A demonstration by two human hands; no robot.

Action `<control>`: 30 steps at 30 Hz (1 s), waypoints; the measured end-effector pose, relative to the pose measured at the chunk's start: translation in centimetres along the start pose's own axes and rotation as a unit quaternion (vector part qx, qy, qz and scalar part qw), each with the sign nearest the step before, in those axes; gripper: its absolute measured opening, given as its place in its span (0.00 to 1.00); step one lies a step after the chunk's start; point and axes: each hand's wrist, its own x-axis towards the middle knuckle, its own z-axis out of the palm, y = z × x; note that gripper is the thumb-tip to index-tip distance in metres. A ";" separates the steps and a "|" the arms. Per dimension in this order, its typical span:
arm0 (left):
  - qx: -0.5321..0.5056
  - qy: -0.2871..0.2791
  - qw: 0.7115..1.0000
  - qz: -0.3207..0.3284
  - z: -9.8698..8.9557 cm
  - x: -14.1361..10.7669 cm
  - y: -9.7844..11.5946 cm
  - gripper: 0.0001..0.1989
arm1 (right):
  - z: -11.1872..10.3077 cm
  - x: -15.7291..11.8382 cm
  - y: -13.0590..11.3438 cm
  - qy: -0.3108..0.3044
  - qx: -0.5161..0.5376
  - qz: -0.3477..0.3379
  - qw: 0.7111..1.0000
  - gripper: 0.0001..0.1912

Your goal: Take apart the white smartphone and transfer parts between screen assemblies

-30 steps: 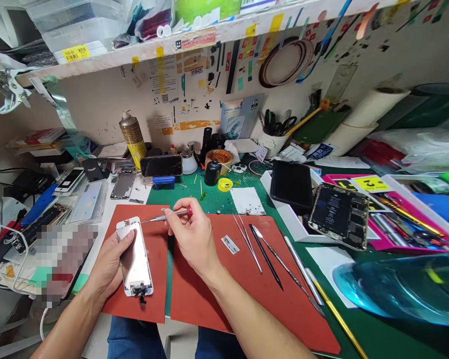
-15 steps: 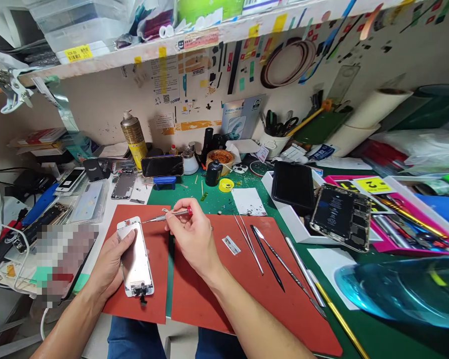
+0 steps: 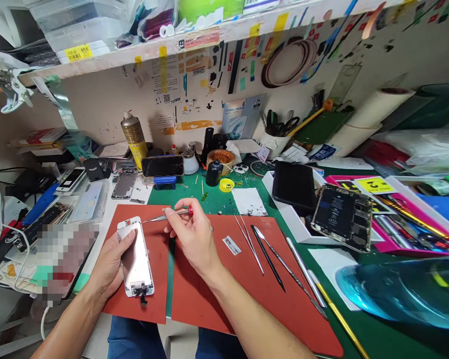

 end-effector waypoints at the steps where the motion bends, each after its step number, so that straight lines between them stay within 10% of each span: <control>1: -0.001 -0.002 1.000 0.001 0.0 0.0 0.0 0.20 | 0.0 0.0 0.0 0.003 -0.003 0.001 1.000 0.19; 30: 0.027 -0.017 0.999 0.010 -0.2 0.0 -0.4 0.20 | -0.3 0.2 -0.1 0.026 0.011 -0.007 1.000 0.14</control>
